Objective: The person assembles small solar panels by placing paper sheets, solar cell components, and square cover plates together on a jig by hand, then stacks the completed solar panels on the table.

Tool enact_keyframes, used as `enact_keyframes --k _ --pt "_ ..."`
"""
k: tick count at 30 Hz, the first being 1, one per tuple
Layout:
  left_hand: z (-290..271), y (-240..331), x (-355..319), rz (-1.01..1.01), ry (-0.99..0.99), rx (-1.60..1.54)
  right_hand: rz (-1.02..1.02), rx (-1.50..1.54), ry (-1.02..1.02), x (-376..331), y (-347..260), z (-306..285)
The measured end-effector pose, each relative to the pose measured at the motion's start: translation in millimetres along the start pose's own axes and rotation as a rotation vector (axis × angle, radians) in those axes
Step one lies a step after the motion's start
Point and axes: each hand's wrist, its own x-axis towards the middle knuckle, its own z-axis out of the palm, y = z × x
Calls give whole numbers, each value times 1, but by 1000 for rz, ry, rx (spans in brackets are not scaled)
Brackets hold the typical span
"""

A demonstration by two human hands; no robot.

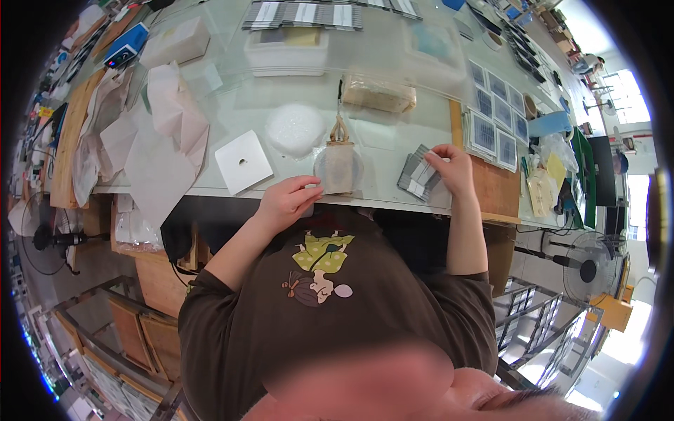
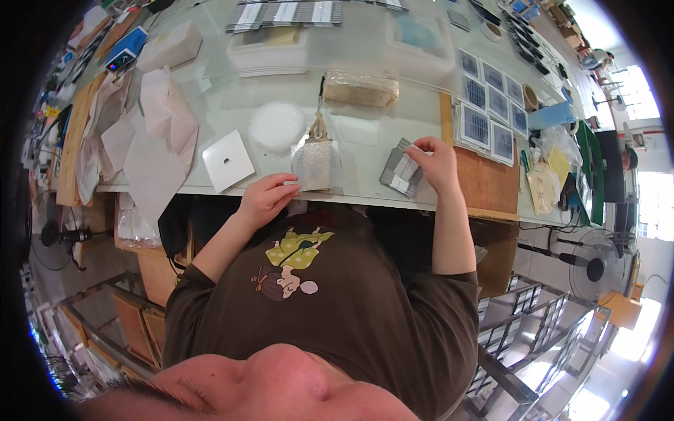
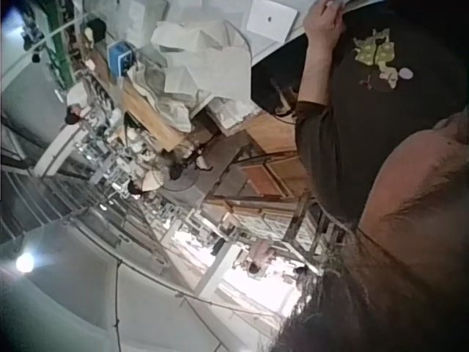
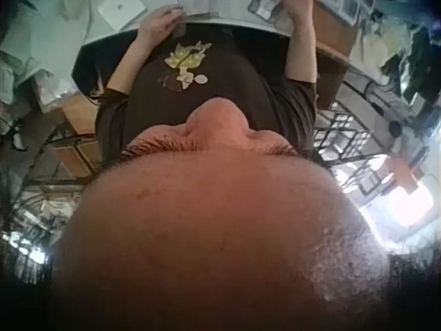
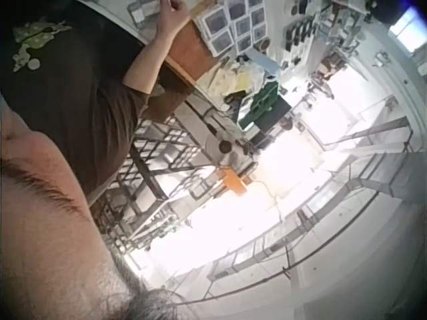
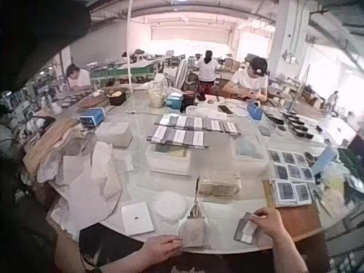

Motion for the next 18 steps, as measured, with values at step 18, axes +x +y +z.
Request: enact_keyframes --k 18 --pt "6 0 -5 6 78 -5 -168 80 -587 7 -104 119"
